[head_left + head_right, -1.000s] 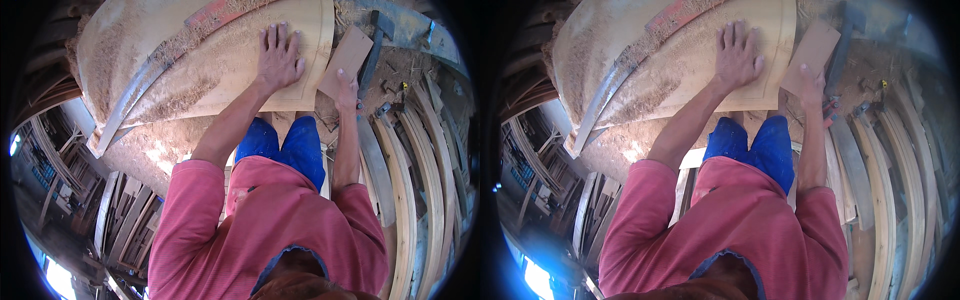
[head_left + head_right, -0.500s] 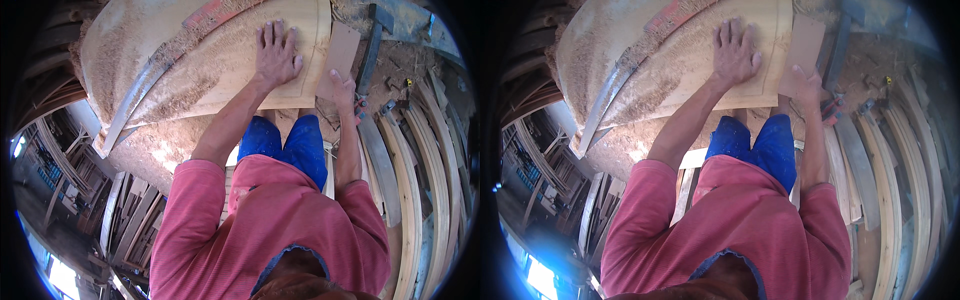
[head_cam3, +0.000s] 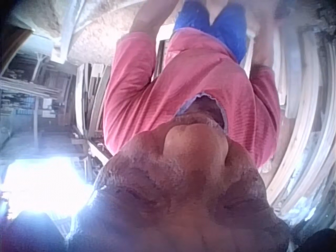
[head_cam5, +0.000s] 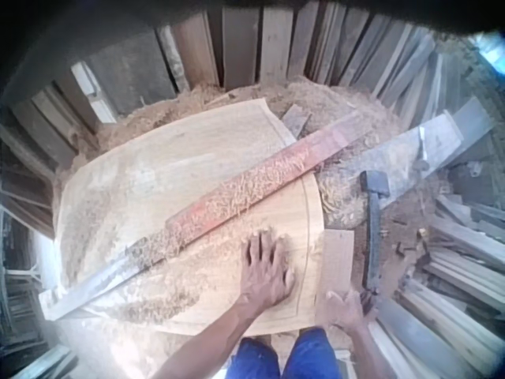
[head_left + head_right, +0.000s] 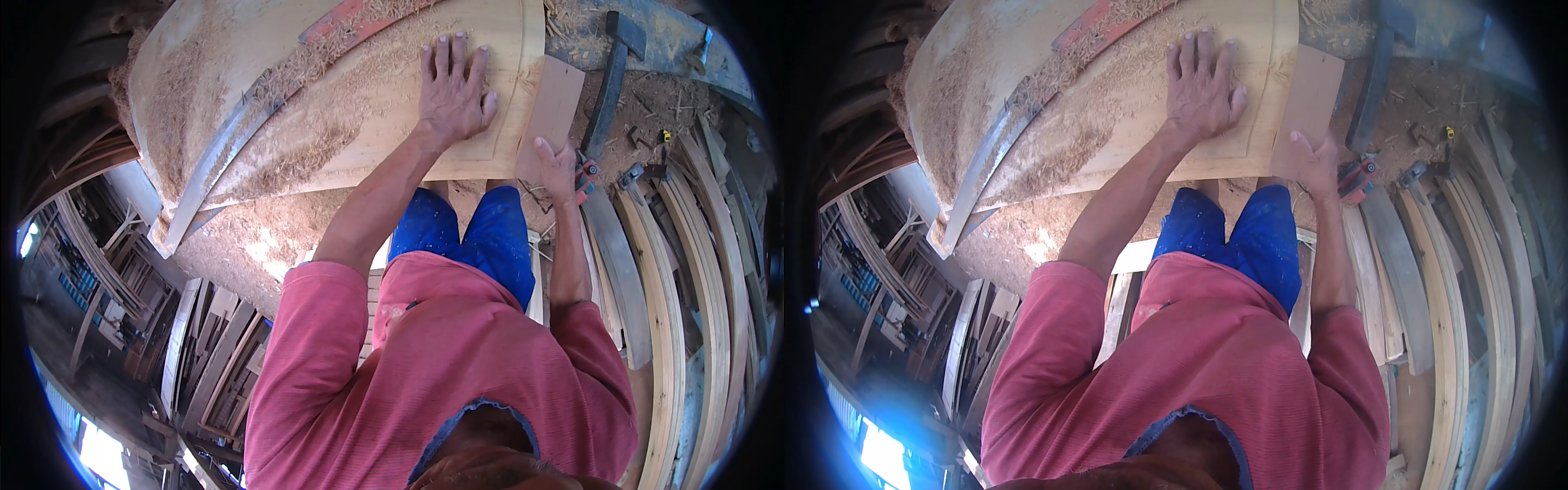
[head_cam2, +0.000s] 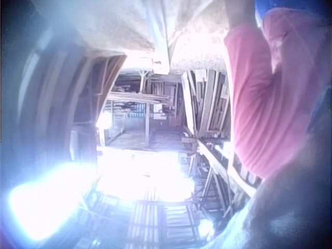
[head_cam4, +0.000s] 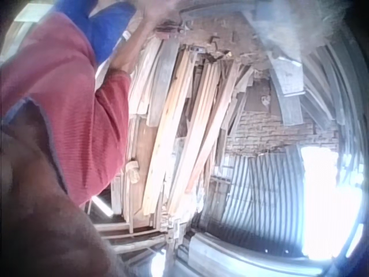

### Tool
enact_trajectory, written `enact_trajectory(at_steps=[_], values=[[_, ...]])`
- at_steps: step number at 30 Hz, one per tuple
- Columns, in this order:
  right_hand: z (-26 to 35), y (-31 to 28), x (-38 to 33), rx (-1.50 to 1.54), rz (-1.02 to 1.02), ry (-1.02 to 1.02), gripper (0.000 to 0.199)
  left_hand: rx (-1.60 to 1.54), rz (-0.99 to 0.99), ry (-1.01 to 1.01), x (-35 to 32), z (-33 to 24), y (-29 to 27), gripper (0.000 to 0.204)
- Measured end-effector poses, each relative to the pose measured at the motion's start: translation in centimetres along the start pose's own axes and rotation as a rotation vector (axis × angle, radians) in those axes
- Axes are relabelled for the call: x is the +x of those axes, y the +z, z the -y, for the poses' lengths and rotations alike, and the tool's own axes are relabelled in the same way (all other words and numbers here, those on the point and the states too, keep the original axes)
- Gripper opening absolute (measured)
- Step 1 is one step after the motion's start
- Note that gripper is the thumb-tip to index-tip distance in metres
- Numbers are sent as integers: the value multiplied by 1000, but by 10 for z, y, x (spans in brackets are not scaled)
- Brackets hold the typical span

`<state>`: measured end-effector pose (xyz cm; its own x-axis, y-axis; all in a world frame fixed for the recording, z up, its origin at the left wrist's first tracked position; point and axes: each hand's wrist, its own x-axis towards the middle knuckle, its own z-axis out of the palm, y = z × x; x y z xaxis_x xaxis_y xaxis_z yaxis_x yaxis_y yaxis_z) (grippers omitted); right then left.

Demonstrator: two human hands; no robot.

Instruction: The person uses a hammer and a small block of wood to shape the curved edge of a large wooden board. They repeatedly tap along the edge, flip the board over, and continue shaping the other side before placing it down.

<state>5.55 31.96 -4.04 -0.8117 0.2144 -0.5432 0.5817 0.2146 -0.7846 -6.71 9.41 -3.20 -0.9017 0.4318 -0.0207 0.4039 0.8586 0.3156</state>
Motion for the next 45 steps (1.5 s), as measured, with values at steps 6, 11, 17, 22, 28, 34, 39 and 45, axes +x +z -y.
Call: enact_trajectory(at_steps=[6,11,17,22,28,34,39,45], values=[[-8,10,-6,129,-116,-65,44,-5,-17,-2,-1,0,4,75],[-6,14,-9,194,-171,-61,44,-27,-10,-5,-1,0,3,74],[-19,19,-16,312,-273,-68,45,-11,-31,16,-2,0,5,73],[-34,16,-36,259,-178,8,53,13,-28,23,-2,1,6,73],[-46,23,-40,242,-219,-26,52,11,-55,39,-2,-1,5,72],[-23,22,-34,327,-238,-11,44,17,-75,36,-3,-2,5,72],[16,5,2,196,-144,7,42,14,-81,35,-2,0,6,73],[-8,12,30,366,-183,-86,44,-14,-31,12,-2,-2,3,73]])
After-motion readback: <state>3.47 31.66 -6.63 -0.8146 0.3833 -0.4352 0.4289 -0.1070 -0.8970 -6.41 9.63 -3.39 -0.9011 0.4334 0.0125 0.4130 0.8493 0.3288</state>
